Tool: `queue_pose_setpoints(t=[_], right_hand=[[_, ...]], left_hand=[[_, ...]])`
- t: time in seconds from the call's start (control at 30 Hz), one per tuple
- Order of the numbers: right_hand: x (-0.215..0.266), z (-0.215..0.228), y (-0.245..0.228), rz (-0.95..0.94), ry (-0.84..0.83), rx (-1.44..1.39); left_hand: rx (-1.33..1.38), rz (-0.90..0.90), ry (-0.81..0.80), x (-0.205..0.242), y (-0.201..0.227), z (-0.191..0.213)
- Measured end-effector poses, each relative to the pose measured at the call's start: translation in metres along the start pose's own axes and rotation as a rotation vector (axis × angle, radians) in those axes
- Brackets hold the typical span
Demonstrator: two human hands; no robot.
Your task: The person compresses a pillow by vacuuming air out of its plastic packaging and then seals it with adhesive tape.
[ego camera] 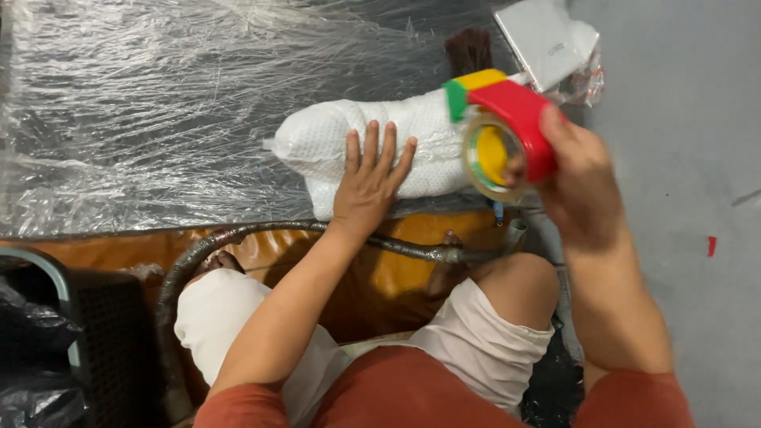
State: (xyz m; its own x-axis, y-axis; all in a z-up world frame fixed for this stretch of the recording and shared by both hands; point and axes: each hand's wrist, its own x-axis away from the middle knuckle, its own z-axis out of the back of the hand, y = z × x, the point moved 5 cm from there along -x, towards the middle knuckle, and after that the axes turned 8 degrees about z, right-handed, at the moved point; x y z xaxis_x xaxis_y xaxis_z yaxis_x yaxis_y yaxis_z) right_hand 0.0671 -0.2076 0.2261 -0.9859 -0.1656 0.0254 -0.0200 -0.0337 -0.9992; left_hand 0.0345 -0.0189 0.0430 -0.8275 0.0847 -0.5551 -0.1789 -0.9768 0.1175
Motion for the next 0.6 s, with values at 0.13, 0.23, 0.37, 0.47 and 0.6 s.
queue_pose_setpoints(t=[0.13,0.23,0.37,0.47,0.6], right_hand=[[-0.039,-0.029,0.023,-0.011,0.110,-0.104],[-0.067,-0.030,0.044,-0.162,-0.002,-0.114],[-0.072,-0.056,0.035,-0.203,-0.022,-0.083],[-0.079,-0.059,0.040,-0.218,-0.029,-0.032],[-0.079,-0.064,0.046,-0.203,0.012,0.071]], left_hand=[[0.076,-0.023,0.012,0.003,0.001,-0.025],[0.082,-0.018,-0.016,0.002,0.000,-0.021],[0.076,-0.017,0.044,0.001,0.002,-0.014],[0.052,-0.007,0.078,-0.001,0.002,-0.012],[0.006,-0.006,0.146,-0.002,0.002,-0.007]])
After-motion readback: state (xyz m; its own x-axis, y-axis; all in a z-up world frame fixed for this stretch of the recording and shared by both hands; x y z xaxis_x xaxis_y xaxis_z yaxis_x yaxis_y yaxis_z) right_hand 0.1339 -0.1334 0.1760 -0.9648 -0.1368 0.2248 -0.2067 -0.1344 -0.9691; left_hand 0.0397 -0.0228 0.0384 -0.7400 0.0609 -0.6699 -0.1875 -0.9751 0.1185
